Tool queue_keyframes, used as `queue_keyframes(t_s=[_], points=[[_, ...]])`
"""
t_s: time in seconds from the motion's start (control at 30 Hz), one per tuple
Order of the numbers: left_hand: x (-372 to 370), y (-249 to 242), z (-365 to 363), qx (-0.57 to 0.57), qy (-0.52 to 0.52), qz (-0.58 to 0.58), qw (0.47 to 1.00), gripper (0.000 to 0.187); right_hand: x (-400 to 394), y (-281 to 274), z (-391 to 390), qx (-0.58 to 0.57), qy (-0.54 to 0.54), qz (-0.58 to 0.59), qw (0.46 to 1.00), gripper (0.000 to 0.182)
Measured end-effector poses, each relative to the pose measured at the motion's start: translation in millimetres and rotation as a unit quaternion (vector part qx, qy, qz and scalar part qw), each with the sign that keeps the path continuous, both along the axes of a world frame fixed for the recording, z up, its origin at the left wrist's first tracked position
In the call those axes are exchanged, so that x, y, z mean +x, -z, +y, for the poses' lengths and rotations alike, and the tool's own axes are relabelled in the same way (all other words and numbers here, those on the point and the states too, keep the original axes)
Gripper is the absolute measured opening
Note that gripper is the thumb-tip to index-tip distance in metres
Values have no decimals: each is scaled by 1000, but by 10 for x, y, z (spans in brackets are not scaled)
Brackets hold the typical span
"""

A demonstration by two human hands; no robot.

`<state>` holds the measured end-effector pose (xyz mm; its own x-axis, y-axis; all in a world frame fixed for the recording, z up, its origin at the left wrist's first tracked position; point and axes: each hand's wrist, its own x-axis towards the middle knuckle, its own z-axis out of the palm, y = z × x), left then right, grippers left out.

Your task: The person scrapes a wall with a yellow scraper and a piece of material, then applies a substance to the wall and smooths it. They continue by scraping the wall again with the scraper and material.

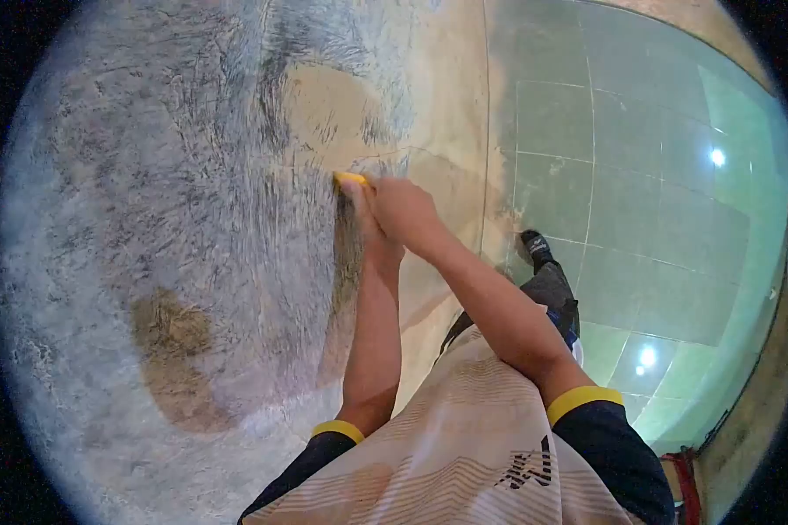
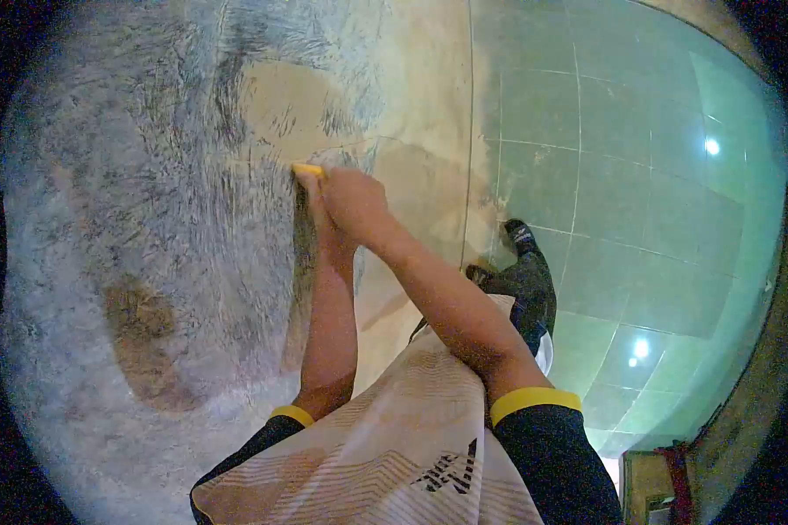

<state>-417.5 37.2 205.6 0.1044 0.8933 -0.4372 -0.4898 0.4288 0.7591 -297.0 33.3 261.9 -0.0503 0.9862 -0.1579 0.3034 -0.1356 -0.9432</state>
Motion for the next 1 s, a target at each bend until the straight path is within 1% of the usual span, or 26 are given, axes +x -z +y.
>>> queue_keyframes(t_s=[0.03,0.07,0.13,0.17,0.2,0.23,0.27,0.33,0.4,0.43,0.5,0.53,0.57,0.6,0.63,0.67,0.7,0.73,0.77,0.8,0.83,0.87,0.9,0.93,0.97,1.0], points=[[56,-90,-7,13,7,-33,999,67,-19,4,9,0,4,-1,1000,40],[125,-170,-13,13,11,-34,999,67,-49,17,25,-5,4,9,1000,40],[358,-520,-98,-26,-49,81,995,67,-46,-46,-3,-13,-1,23,1000,40],[251,-339,-60,-24,-49,80,995,67,20,-66,-6,-28,-10,15,999,38],[88,-14,21,1,-34,32,999,68,79,-98,8,-42,-17,5,999,37],[-18,166,30,24,-21,-14,999,68,71,-91,-5,-42,-18,5,999,37],[-5,108,3,25,-21,-15,999,68,59,-62,-11,-30,-49,-6,998,35],[54,-89,-28,-39,-12,-12,999,70,43,19,15,-4,-109,-29,994,31],[93,-160,-24,-26,-8,8,1000,71,41,67,50,19,-163,-51,985,27],[107,-189,-31,-13,-10,28,999,72,32,72,44,18,-161,-50,985,27],[163,-244,-77,-31,7,32,999,72,-4,66,5,-10,-1,-5,1000,38],[214,-250,-91,-46,25,34,998,73,-7,122,20,-7,-3,-8,1000,38],[245,-238,-137,-46,23,32,998,73,-23,221,22,-35,-25,-34,999,38],[303,-242,-176,-57,18,94,994,74,2,257,17,-61,-44,-60,995,38],[376,-247,-167,-65,16,154,986,74,32,289,-5,-58,-41,-65,995,38],[445,-253,-170,-61,20,149,987,74,55,323,-74,-22,-14,-64,998,41],[551,-378,-240,-69,-15,155,985,72,76,334,-175,12,7,-64,998,47],[589,-454,-334,-79,-53,162,982,70,123,306,-280,11,2,-68,998,47],[561,-460,-399,-78,-59,157,983,70,189,271,-372,58,41,-60,996,51],[515,-471,-444,-40,-46,227,972,68,259,221,-445,106,80,-50,990,58],[486,-512,-472,0,-33,298,954,66,324,188,-499,111,75,-53,990,58],[463,-564,-521,3,-38,294,955,66,392,160,-553,114,100,-54,987,64],[469,-672,-577,34,-41,277,959,63,452,130,-595,116,126,-54,984,71],[470,-765,-629,64,-43,261,962,61,505,93,-628,120,124,-56,983,71],[457,-827,-658,67,-47,257,963,61,560,56,-649,136,147,-42,979,76],[432,-883,-684,110,-35,272,955,61,611,23,-671,152,170,-27,973,81]])
